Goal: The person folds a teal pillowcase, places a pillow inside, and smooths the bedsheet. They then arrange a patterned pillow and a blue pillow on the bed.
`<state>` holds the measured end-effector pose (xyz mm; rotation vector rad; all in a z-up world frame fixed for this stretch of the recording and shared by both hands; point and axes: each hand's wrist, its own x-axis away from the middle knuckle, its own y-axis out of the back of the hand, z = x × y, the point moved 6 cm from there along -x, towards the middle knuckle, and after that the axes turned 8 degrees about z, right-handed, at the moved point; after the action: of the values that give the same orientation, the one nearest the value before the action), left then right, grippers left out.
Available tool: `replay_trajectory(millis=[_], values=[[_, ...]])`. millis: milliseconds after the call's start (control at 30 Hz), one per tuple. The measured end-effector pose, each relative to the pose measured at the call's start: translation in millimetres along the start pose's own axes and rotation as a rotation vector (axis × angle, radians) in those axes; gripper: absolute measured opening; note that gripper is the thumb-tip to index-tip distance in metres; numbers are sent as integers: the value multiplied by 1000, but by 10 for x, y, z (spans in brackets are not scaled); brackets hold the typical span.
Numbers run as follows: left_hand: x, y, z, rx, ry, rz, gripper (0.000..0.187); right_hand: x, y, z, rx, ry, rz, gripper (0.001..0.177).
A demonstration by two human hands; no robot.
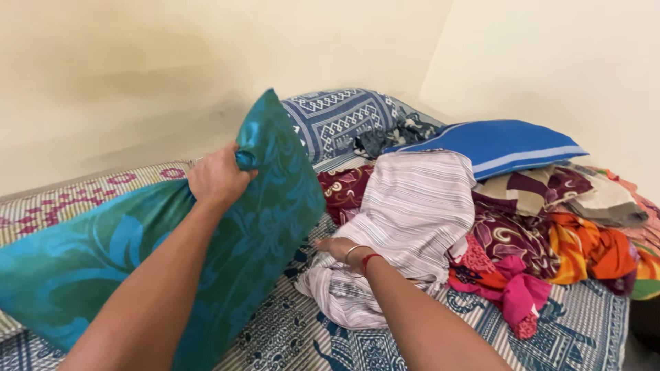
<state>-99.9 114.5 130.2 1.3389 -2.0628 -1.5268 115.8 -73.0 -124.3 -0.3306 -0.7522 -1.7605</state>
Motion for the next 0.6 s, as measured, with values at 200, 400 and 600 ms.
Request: replay_trajectory(millis=[200,400,600], values=[[-235,381,132,282,-84,125,52,302,173,179,-245,-56,-108,100],[-298,86,186,809,-75,511,63,889,271,172,-944,92,-203,116],[-290,-344,142,479,10,681,103,1304,386,-346,-1208,180,-302,113]])
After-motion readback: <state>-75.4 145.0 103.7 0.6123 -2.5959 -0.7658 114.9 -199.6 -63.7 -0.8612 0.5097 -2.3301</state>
